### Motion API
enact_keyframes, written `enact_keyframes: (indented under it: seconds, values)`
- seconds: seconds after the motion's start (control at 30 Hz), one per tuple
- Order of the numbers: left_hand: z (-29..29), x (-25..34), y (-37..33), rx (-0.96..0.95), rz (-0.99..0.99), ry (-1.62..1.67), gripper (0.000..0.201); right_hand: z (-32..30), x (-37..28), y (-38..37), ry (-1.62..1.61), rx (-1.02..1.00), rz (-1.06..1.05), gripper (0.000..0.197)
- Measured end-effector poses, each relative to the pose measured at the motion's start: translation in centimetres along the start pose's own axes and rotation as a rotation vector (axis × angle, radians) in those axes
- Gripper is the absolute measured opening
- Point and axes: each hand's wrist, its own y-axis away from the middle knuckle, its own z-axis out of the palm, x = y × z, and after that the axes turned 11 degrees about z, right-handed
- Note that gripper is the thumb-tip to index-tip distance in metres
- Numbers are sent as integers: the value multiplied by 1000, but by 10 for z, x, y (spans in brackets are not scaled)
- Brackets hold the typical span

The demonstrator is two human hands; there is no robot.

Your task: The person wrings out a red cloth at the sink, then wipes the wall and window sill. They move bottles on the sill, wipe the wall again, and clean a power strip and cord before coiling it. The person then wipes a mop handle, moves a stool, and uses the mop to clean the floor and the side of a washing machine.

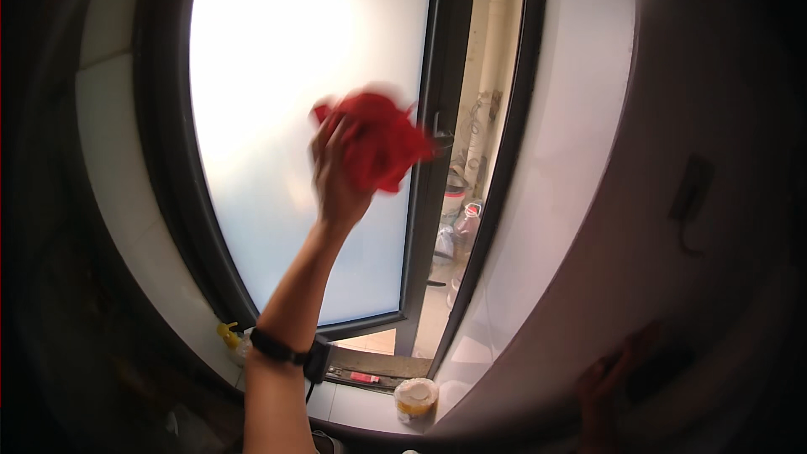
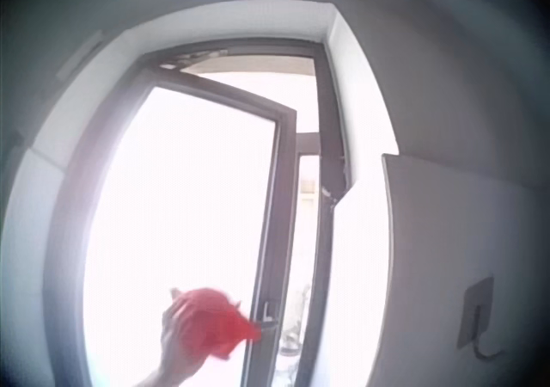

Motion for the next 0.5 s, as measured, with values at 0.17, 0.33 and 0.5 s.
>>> enact_keyframes:
  seconds: [0.17, 0.33, 0.5]
  values:
    - [70, 56, -102, -584, -64, 220, 52, -1, 2, 5, 34, -31, 1, 51]
    - [107, 69, -72, -846, -91, -38, 48, -1, -1, 1, 56, -50, 13, 54]
    - [98, 50, -69, -863, -89, 46, 47, 0, -2, -6, 25, -23, -54, 56]
